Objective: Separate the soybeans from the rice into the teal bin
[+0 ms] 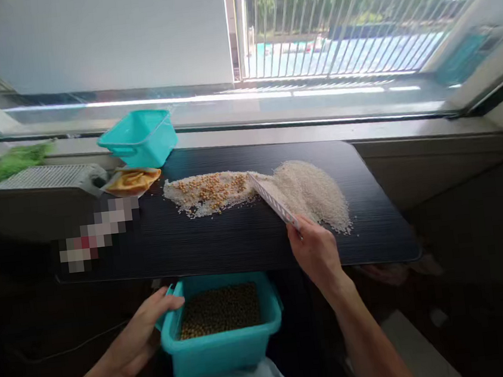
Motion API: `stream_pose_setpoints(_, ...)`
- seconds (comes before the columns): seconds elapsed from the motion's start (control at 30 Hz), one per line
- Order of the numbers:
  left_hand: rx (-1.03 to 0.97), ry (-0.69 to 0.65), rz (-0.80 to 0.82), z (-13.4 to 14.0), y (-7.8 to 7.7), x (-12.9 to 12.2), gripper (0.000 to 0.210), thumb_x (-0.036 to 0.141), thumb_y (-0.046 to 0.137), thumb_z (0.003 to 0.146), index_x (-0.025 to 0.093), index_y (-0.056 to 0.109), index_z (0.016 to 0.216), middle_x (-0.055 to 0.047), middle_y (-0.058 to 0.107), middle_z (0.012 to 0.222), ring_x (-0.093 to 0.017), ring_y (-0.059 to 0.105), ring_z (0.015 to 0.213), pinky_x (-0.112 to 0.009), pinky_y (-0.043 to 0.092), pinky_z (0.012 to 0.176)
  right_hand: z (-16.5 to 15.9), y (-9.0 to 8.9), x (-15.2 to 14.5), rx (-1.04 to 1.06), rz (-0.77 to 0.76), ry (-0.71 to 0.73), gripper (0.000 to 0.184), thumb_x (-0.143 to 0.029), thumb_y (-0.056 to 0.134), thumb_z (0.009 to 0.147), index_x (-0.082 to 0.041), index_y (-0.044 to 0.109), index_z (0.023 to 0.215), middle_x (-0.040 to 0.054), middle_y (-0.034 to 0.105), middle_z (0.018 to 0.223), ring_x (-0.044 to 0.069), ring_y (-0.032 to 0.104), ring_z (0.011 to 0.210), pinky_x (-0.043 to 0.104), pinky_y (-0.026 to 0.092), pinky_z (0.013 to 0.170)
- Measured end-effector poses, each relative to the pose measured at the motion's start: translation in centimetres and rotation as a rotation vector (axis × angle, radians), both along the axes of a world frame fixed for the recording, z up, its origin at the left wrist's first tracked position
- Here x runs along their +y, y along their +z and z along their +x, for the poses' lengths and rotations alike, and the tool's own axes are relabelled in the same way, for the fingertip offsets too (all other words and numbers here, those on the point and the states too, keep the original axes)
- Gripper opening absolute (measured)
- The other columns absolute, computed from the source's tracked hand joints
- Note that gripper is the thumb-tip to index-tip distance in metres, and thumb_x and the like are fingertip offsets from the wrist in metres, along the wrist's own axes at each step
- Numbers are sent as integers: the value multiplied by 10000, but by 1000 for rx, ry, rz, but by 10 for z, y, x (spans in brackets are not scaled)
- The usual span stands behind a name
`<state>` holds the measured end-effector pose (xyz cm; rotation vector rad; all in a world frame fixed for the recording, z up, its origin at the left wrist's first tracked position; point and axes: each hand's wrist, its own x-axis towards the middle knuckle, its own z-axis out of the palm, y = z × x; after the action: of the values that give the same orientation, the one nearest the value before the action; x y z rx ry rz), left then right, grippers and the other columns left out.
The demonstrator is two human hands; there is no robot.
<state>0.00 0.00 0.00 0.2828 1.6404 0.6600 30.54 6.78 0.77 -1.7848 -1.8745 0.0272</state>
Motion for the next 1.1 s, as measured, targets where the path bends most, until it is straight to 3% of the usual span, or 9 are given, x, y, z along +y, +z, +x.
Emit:
stream_pose_setpoints(0.2, 21, 107, -17, 6, 0, 3, 515, 229, 811, 556, 221, 533, 990, -48, 660, 1001, -253, 638, 931, -245, 485, 570, -3, 1, 0, 130, -44, 91, 283, -261, 467, 907, -197, 738, 956, 74, 764, 909, 230, 722, 774, 268, 504, 627)
stream_pose_setpoints(0.33, -110, -6, 94, 3, -9, 1, 393, 254, 801, 576, 210, 546, 873, 40, 572, 690, -182, 618, 709, -235, 470, 578, 0, 3, -10, 199, -56, 196, 260, -261, 477, 924, -220, 726, 986, 46, 760, 1003, 218, 722, 856, 277, 540, 726)
stream_pose_setpoints(0.43, -176, -50, 142, 1, -13, 0, 367, 282, 797, 589, 203, 541, 840, 77, 469, 585, -159, 587, 656, -232, 469, 599, 6, 4, -17, 209, -30, 208, 241, -264, 499, 924, -216, 722, 1003, 45, 756, 1037, 221, 720, 908, 280, 551, 766)
stream_pose_setpoints(1.1, -170, -57, 133, 1, -14, 2, 375, 268, 789, 583, 195, 567, 876, 41, 604, 714, -105, 530, 552, -215, 416, 524, 20, 5, -38, 222, -98, 260, 226, -285, 534, 917, -240, 736, 1007, 22, 765, 996, 213, 727, 885, 281, 580, 755)
